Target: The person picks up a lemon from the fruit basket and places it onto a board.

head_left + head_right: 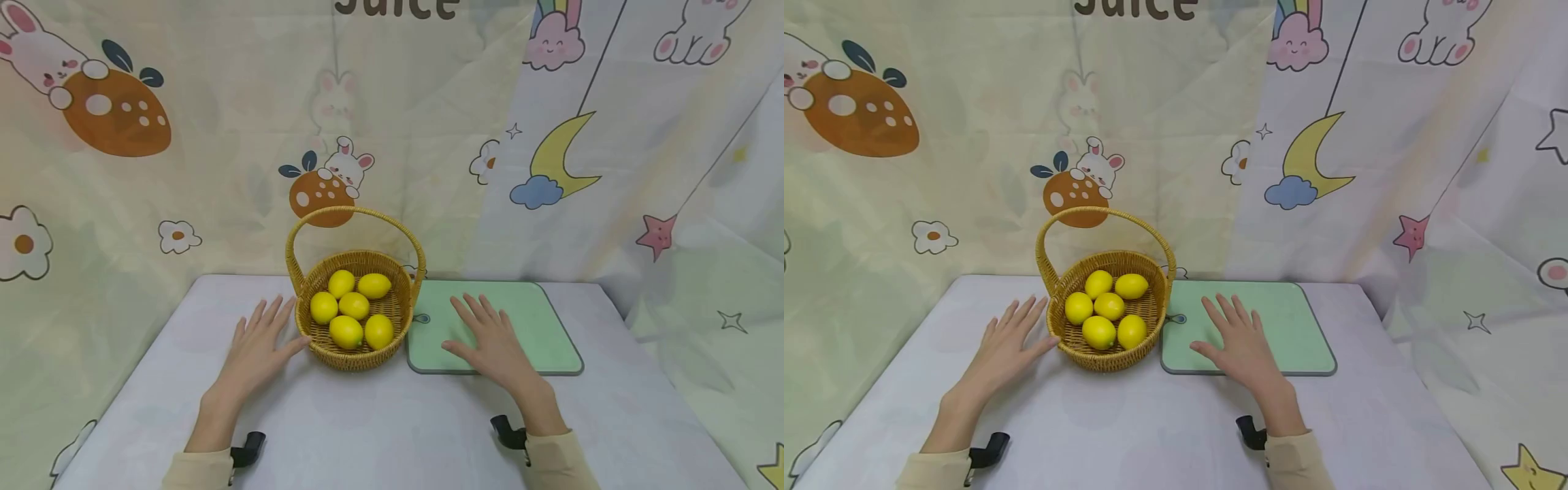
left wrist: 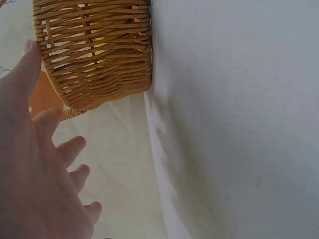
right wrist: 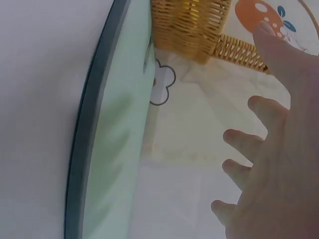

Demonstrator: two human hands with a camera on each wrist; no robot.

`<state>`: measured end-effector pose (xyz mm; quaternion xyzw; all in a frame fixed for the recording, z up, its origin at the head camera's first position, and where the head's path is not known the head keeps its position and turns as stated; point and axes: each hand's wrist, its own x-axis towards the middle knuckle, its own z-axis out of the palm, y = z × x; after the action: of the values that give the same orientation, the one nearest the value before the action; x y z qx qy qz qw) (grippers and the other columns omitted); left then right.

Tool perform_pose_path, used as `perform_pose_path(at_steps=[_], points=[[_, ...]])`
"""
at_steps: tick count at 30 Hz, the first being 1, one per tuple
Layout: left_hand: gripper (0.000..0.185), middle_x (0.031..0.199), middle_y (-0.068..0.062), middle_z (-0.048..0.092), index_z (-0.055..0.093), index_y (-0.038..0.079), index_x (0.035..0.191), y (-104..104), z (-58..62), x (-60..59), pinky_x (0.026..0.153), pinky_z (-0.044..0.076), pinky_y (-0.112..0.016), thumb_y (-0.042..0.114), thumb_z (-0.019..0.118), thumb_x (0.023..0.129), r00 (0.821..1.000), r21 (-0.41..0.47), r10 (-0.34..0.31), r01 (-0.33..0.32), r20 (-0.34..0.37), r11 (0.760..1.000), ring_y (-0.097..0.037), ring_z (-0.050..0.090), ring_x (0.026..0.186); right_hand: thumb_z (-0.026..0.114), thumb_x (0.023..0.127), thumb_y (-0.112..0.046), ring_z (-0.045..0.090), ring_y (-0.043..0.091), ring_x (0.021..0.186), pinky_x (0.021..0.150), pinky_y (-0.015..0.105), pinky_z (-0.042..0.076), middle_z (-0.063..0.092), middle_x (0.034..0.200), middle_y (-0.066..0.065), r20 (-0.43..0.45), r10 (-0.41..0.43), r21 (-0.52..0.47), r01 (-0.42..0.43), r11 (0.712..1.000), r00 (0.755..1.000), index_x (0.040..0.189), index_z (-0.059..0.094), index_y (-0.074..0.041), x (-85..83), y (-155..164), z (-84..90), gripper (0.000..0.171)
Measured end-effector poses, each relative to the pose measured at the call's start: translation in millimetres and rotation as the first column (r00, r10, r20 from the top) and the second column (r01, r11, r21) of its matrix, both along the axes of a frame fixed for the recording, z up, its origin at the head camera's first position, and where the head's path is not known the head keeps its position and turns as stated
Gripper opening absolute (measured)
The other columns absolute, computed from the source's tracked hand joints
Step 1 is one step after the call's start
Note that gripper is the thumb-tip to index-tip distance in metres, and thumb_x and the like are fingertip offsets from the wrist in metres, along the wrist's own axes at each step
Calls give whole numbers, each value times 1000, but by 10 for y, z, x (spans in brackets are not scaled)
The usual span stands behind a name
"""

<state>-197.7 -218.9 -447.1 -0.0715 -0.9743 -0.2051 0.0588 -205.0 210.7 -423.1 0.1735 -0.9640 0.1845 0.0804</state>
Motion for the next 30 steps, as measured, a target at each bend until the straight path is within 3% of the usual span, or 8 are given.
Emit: perform_pose_path(at_steps=[8,14,20,24,30], points=[[85,167,-8,19,18,35,159,25,-28,-27,119,6,-72,76,43,90,1000,8,-16,16,-11,1000,-40,10,154,60,88,-66,14,38,154,117,73,13,25,165,7,3,57,-17,-57,998,998,158,25,-32,47,-147,47,86],[83,167,-9,20,16,36,160,33,-57,-26,118,6,-72,76,42,91,999,65,-17,15,33,998,-42,9,154,58,89,-66,12,34,155,119,71,12,21,167,3,21,91,-21,-91,996,996,158,22,-37,81,-269,82,84],[83,166,-10,21,14,36,160,44,-72,-29,119,6,-72,74,43,92,997,122,-25,16,69,992,-42,9,154,59,90,-65,11,30,156,122,66,13,21,167,1,38,131,-43,-129,991,991,159,23,-33,148,-435,149,84],[83,167,-7,18,10,39,159,49,-86,-36,118,7,-73,75,42,92,993,196,-35,13,111,981,-41,8,154,62,90,-60,16,30,155,122,64,19,25,165,3,28,179,-89,-176,980,983,158,26,-33,190,-562,199,82],[81,169,-3,12,5,48,157,55,-111,-43,114,11,-78,74,44,91,982,304,-37,-22,187,952,-41,6,154,64,90,-57,20,24,154,120,60,30,25,165,-6,49,224,-166,-213,963,973,156,23,-44,196,-719,225,79]])
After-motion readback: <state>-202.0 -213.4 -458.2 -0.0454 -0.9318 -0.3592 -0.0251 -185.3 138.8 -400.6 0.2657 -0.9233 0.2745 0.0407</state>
